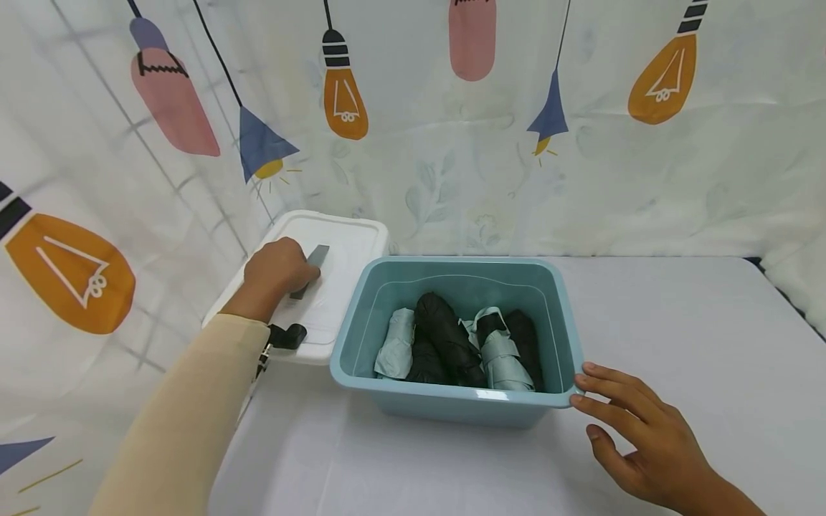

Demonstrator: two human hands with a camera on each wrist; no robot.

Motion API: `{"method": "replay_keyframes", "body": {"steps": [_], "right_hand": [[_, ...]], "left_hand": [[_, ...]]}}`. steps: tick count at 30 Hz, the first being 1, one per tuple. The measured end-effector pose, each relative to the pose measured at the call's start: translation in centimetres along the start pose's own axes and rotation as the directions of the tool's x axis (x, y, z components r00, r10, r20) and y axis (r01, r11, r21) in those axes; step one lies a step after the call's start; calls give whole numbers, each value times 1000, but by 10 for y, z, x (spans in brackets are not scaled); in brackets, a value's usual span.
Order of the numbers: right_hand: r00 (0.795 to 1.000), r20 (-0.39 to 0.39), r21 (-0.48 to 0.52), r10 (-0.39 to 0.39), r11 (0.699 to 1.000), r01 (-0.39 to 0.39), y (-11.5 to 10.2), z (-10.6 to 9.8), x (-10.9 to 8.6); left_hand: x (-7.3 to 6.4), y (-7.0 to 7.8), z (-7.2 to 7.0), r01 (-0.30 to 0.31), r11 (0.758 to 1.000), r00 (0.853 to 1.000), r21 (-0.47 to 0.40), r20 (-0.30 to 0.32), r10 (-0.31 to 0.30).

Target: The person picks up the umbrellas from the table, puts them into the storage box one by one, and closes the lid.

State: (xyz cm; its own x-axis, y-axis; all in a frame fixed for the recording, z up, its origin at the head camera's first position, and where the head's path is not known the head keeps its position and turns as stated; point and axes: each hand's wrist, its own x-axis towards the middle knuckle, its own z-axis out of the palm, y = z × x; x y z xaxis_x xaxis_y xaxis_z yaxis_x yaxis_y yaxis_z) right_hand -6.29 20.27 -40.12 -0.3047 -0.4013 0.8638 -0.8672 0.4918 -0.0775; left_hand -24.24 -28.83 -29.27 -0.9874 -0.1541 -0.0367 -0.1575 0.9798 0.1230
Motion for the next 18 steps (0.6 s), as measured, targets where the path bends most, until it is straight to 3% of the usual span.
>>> {"method": "replay_keyframes", "body": {"steps": [18], "right_hand": [[1000, -4, 0, 2, 1000, -2, 1, 0, -1]], "left_hand": [[-1, -5, -14, 16, 1000, 1000, 1, 25, -16]]}}
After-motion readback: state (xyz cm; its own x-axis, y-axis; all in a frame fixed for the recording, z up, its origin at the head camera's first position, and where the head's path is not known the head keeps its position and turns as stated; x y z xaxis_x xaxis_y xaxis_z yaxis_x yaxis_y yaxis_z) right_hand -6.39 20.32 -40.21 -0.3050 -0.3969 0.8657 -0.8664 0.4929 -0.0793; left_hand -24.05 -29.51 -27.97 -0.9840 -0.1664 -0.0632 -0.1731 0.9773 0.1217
